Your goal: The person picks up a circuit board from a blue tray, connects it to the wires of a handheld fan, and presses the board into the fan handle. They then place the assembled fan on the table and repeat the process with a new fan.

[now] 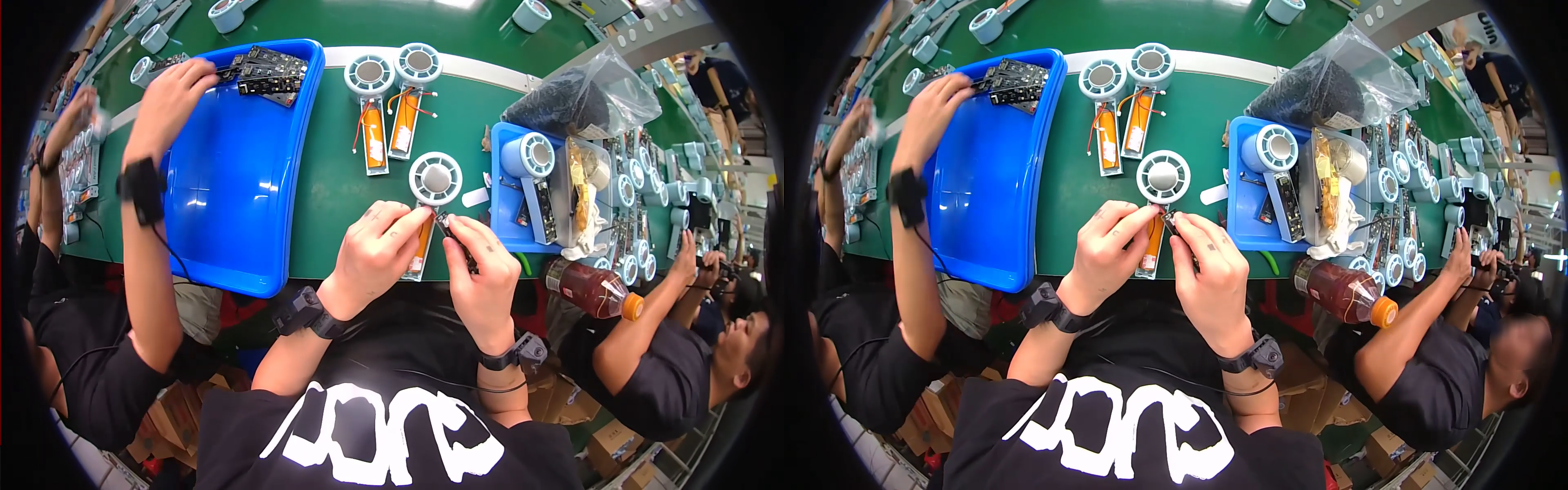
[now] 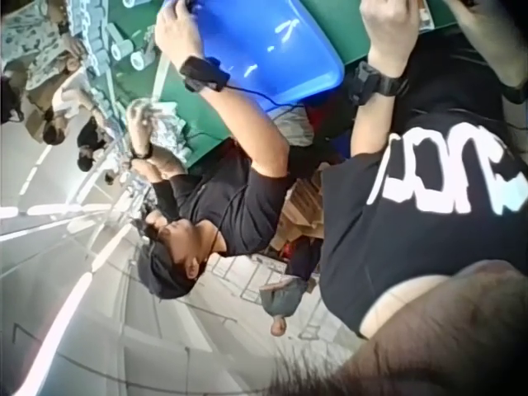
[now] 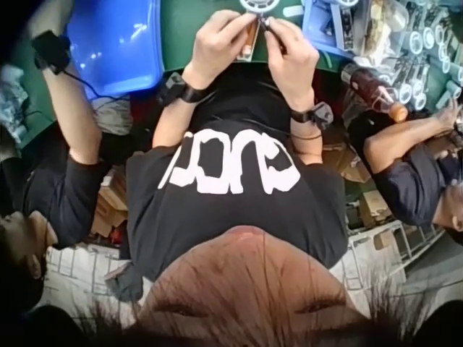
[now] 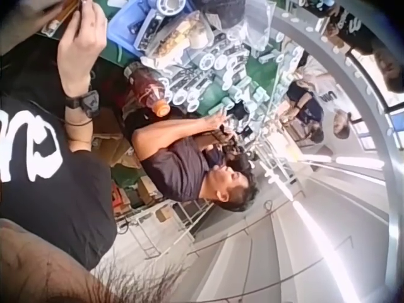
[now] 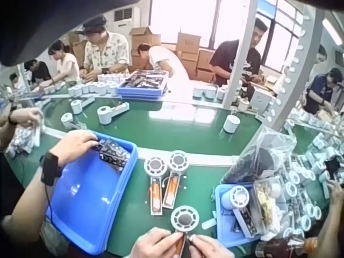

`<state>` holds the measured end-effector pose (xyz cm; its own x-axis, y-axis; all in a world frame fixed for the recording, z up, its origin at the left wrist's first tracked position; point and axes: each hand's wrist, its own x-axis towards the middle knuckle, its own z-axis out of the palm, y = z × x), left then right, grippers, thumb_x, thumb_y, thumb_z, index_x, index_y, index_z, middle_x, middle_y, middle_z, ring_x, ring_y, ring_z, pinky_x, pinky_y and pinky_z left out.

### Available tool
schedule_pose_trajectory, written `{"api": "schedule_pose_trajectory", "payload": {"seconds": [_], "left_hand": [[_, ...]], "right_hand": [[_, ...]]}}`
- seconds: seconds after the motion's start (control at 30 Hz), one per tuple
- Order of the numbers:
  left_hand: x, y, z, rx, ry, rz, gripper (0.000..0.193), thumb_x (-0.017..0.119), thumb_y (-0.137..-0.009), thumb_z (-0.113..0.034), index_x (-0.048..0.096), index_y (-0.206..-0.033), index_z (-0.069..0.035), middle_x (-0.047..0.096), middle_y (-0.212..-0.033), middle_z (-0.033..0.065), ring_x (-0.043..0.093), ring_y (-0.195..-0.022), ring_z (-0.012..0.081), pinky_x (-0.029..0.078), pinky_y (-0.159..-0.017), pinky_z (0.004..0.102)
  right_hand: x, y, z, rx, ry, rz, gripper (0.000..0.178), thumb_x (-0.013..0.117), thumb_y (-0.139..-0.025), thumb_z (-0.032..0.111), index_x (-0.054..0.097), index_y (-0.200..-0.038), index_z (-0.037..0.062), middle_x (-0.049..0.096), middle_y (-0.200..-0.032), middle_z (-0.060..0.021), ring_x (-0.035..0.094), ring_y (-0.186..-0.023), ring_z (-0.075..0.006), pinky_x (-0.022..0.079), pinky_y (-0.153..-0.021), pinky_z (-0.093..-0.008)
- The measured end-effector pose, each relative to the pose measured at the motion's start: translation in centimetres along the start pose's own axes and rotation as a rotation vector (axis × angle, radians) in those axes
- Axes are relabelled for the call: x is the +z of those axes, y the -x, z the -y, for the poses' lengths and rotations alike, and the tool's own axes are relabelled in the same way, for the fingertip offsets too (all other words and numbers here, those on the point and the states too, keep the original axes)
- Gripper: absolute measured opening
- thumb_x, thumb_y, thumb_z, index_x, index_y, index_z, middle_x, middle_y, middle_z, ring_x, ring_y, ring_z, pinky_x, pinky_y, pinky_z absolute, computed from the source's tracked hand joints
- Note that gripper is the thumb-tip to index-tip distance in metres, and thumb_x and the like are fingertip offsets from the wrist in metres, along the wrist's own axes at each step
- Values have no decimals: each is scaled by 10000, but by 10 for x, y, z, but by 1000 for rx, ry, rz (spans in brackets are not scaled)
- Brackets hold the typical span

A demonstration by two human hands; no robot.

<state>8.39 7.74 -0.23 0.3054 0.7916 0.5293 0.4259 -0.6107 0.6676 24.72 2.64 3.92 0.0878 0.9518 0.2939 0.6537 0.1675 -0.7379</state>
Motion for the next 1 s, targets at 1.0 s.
{"api": "schedule_pose_trajectory", "payload": {"seconds": [1.0], "left_hand": [[-8, 0, -10, 65, -343, 218, 338, 685, -796, -34, 705, -1133, -41, 591, -931, 67, 597, -799, 239, 489, -673, 359]], "right_hand": [[24, 4, 20, 272, 47, -125, 308, 675, -903, -35, 660, -1209, -6, 727, -1004, -146, 710, -758, -219, 566, -699, -340]]}}
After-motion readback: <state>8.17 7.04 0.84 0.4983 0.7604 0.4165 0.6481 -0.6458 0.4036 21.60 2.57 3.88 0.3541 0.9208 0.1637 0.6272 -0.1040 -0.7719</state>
